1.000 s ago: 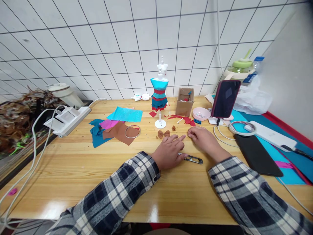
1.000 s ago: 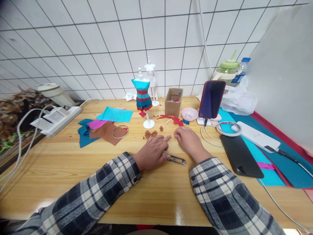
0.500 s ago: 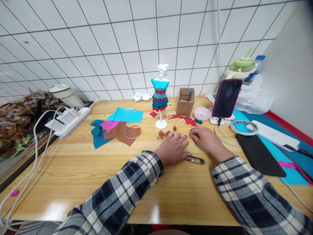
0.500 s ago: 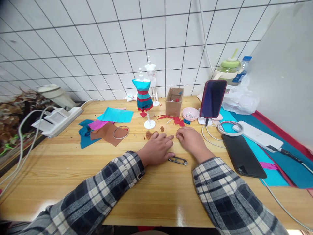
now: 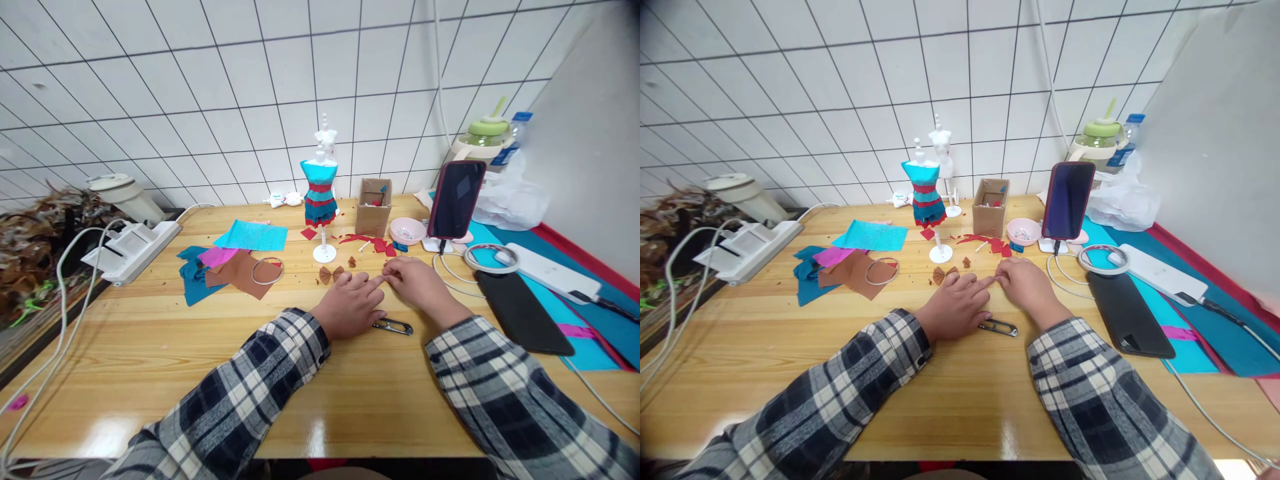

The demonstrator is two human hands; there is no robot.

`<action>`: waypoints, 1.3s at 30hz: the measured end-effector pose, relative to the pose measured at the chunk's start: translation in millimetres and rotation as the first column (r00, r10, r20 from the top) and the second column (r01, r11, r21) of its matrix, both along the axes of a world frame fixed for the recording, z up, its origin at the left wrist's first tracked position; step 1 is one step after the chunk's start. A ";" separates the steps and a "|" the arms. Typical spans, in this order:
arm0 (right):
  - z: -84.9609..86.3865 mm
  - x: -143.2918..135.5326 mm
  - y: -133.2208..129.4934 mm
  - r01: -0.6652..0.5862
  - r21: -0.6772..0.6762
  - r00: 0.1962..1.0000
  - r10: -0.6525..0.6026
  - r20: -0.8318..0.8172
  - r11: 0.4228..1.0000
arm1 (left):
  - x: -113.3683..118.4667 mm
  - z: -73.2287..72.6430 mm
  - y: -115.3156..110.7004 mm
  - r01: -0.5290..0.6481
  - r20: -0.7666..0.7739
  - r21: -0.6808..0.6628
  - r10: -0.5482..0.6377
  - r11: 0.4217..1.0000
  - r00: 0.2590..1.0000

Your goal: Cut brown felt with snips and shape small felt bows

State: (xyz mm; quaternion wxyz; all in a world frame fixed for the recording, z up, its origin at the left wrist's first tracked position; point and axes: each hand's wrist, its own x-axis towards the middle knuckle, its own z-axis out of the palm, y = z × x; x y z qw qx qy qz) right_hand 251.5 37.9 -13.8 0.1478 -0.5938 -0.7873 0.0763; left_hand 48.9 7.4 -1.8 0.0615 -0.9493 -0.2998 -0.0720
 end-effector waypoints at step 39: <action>14.0 8.2 -7.6 -0.074 0.113 0.994 0.065 0.083 0.991 | 0.2 -5.2 4.1 -0.075 0.016 -0.099 0.077 0.992 0.997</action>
